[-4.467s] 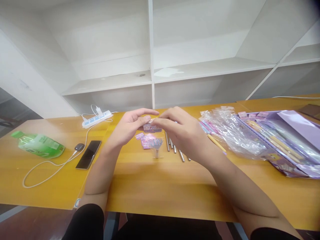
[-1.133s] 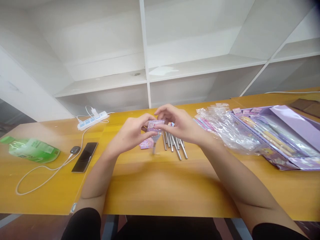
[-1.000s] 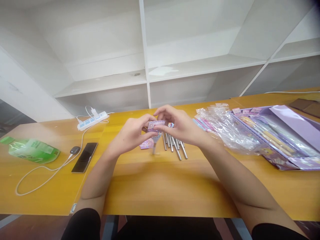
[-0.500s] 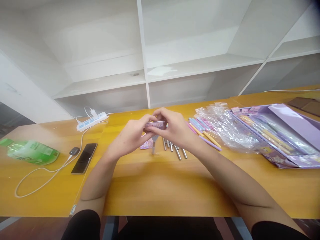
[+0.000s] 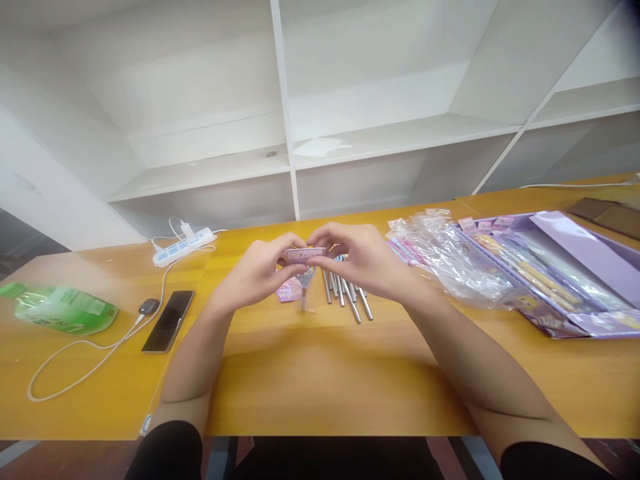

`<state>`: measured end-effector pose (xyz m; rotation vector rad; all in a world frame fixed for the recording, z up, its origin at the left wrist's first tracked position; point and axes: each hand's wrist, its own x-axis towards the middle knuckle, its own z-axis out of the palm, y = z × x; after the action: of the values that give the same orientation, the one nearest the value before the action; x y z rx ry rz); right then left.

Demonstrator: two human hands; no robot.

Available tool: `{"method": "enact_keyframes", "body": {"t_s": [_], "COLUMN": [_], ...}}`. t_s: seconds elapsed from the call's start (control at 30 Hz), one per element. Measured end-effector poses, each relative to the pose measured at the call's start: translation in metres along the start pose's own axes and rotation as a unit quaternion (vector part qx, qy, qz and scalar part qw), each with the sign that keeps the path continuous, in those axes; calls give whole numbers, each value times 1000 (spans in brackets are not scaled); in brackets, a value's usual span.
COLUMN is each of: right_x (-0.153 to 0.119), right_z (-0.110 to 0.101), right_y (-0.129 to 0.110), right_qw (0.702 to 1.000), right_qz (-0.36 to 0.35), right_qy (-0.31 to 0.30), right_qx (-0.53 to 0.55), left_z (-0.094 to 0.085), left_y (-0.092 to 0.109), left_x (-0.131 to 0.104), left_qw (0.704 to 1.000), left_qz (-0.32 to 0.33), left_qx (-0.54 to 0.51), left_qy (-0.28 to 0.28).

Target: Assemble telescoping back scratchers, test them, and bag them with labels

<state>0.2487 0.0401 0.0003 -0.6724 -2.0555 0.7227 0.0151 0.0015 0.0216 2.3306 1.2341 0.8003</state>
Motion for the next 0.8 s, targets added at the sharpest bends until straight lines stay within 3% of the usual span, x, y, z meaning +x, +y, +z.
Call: {"method": "enact_keyframes", "body": {"t_s": [0.27, 0.37, 0.47, 0.53, 0.67, 0.8], "right_x": [0, 4, 7, 4, -18, -52], "right_z": [-17, -17, 3, 27, 72, 75], "right_y": [2, 1, 15, 34, 72, 78], "right_qw": [998, 991, 967, 954, 970, 982], "right_qz": [23, 58, 101, 137, 141, 121], "right_qy": [-48, -122, -230, -267, -193, -132], "right_qx": [25, -25, -37, -9, 51, 55], "left_z": [-6, -9, -13, -16, -21, -25], "left_y": [-7, -8, -11, -14, -16, -9], "left_x": [3, 4, 2, 0, -2, -4], "left_qw": [999, 999, 999, 998, 996, 996], "left_qz": [-19, -22, -14, -9, -40, -50], "left_qx": [23, 22, 0, -9, -30, 17], "left_qy": [-12, -22, -39, -57, -79, -75]}}
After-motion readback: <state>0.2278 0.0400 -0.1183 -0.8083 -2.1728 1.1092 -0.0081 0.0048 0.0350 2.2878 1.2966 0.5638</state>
